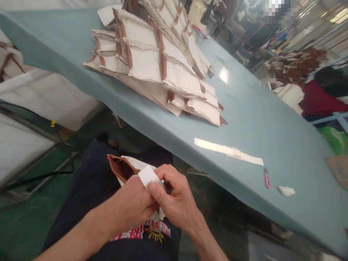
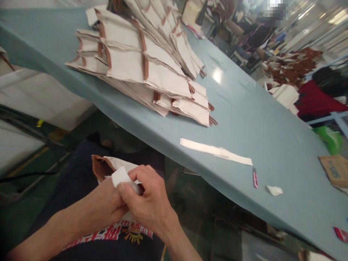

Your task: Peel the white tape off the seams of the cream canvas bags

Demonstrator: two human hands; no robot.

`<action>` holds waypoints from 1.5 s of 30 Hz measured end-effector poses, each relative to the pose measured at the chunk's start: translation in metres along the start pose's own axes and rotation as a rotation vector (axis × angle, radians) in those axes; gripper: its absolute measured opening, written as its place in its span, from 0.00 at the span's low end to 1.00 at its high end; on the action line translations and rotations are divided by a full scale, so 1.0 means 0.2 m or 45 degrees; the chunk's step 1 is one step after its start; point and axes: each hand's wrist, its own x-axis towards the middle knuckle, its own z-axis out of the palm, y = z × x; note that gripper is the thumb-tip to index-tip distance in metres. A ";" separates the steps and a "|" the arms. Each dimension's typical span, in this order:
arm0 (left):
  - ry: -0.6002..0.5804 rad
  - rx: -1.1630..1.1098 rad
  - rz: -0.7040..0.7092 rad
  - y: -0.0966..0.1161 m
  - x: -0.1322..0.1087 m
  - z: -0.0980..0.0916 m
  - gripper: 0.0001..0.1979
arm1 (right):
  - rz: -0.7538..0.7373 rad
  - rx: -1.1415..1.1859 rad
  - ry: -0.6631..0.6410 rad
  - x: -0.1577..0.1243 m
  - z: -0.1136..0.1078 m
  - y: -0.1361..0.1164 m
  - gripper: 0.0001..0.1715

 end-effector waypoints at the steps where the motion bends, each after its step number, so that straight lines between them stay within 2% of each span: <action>1: 0.024 -0.044 -0.006 0.00 0.00 0.00 0.17 | -0.008 0.016 0.018 0.00 0.01 0.00 0.17; 9: 0.131 -0.330 -0.151 0.00 -0.01 -0.01 0.19 | 0.119 0.172 0.096 0.02 0.10 -0.06 0.17; 13: 0.169 -0.550 -0.295 -0.03 -0.14 0.03 0.17 | 0.258 0.411 0.122 0.03 0.14 -0.02 0.20; 16: 0.344 -0.727 -0.487 -0.07 -0.29 0.10 0.26 | 0.334 0.687 0.221 0.06 0.17 0.10 0.29; 18: 0.389 -0.850 -0.628 -0.08 -0.36 0.13 0.29 | 0.390 0.826 0.290 0.08 0.21 0.21 0.37; 20: 0.397 -0.949 -0.792 -0.08 -0.38 0.13 0.33 | 0.468 0.893 0.298 0.07 0.28 0.32 0.41; 22: 0.416 -1.081 -0.971 -0.07 -0.38 0.12 0.42 | 0.527 0.929 0.261 0.03 0.37 0.39 0.42; 25: 0.490 -1.276 -1.212 -0.06 -0.39 0.11 0.55 | 0.563 0.949 0.207 -0.05 0.46 0.43 0.41; 27: 0.537 -1.321 -1.328 -0.04 -0.41 0.12 0.53 | 0.553 0.932 0.188 -0.08 0.48 0.42 0.41; 29: 0.587 -1.322 -1.407 -0.02 -0.44 0.14 0.46 | 0.524 0.895 0.180 -0.10 0.48 0.41 0.41; 31: 0.652 -1.303 -1.442 -0.01 -0.47 0.16 0.42 | 0.493 0.858 0.181 -0.10 0.47 0.40 0.41; 33: 0.716 -1.253 -1.436 0.01 -0.48 0.17 0.42 | 0.467 0.829 0.176 -0.10 0.47 0.39 0.39; 36: 0.647 -1.163 -1.377 0.02 -0.47 0.14 0.37 | 0.424 0.796 0.170 -0.11 0.47 0.38 0.34; 38: 0.563 -1.115 -1.335 0.03 -0.45 0.10 0.33 | 0.390 0.772 0.174 -0.12 0.46 0.37 0.31; 40: 0.541 -1.084 -1.302 0.04 -0.42 0.05 0.31 | 0.362 0.748 0.177 -0.13 0.44 0.34 0.27; 45: 0.482 -0.864 -1.090 0.06 -0.39 -0.01 0.25 | 0.307 0.759 0.071 -0.16 0.34 0.22 0.23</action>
